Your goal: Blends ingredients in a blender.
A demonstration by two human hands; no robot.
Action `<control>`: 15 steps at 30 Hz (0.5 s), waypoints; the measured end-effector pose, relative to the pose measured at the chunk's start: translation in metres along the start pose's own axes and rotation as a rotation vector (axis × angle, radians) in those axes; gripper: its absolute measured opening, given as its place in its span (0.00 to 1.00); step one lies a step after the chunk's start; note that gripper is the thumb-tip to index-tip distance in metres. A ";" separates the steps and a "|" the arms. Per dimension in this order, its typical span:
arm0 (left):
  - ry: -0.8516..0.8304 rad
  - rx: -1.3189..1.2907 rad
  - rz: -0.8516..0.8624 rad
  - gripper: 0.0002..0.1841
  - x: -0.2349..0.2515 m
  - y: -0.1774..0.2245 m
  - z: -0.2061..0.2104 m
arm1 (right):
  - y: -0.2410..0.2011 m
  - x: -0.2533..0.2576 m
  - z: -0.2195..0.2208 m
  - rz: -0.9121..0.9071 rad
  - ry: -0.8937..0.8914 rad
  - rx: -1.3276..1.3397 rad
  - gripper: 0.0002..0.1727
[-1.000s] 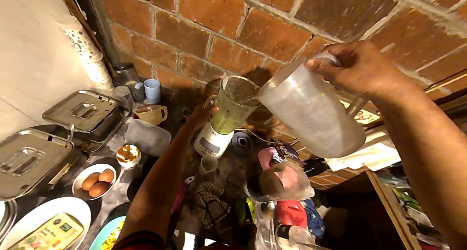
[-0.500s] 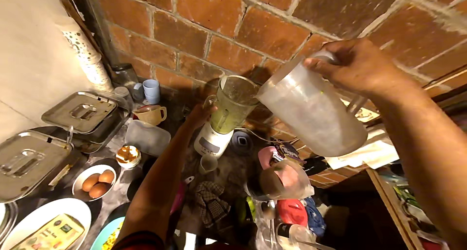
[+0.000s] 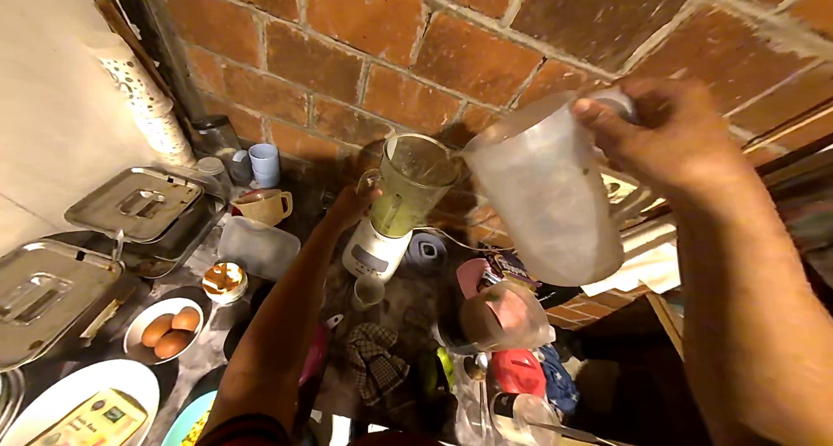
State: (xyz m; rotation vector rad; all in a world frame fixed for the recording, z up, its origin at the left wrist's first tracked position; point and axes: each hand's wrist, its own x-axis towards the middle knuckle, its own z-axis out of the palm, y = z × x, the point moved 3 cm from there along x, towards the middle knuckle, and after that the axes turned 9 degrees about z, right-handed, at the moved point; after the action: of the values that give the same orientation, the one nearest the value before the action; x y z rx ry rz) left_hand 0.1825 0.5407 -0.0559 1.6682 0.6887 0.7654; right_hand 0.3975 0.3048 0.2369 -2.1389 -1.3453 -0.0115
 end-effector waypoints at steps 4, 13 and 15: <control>-0.003 -0.020 -0.008 0.21 -0.003 0.007 0.001 | 0.013 -0.054 -0.004 0.028 0.157 0.211 0.15; -0.020 0.094 0.135 0.22 -0.005 0.010 0.000 | 0.072 -0.193 0.138 0.231 0.389 0.730 0.06; -0.015 0.080 0.164 0.21 -0.006 0.009 0.000 | 0.086 -0.210 0.182 0.279 0.407 0.810 0.04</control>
State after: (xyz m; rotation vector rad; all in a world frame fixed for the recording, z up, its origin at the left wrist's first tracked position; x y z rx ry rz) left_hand 0.1793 0.5339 -0.0482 1.8182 0.5836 0.8494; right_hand 0.3117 0.1968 -0.0200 -1.4955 -0.6399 0.1721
